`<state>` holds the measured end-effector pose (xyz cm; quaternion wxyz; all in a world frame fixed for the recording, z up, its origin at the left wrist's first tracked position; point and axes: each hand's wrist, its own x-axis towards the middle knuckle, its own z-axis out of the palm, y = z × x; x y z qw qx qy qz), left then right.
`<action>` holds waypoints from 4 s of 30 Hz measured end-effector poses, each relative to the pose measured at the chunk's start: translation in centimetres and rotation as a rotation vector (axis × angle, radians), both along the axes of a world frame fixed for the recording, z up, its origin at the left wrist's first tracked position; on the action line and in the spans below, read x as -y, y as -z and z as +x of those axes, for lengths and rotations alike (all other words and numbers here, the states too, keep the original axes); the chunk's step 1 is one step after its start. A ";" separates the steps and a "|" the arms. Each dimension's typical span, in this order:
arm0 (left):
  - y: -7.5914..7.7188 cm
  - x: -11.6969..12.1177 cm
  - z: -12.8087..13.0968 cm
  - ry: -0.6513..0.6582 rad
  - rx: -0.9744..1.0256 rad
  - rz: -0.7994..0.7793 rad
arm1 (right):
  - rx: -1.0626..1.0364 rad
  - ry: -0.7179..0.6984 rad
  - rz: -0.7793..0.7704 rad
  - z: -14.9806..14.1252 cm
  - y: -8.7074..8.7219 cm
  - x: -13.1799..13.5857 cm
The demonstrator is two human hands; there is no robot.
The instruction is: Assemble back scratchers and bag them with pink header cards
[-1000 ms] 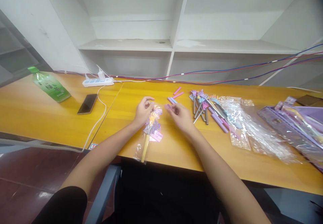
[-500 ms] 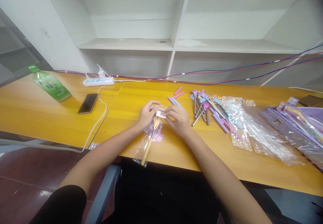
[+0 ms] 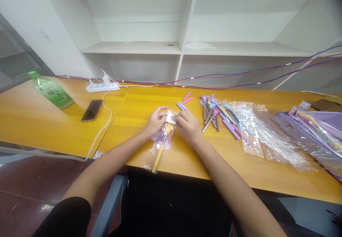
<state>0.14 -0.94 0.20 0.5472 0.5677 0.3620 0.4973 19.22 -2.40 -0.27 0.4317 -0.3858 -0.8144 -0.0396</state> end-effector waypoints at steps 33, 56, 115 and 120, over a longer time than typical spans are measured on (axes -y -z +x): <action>-0.2 -0.2 -0.1 0.032 -0.139 0.068 | -0.487 0.005 -0.447 0.7 0.1 -0.6; 0.8 -0.8 0.0 0.082 -0.164 0.089 | -0.610 0.010 -0.362 1.1 -1.4 -0.4; -0.5 -0.8 -0.5 0.238 0.404 -0.359 | -0.368 0.057 -0.353 1.2 -0.2 -1.0; -0.5 -0.8 -0.5 0.231 0.382 -0.352 | -0.314 0.013 -0.372 1.4 0.0 -1.2</action>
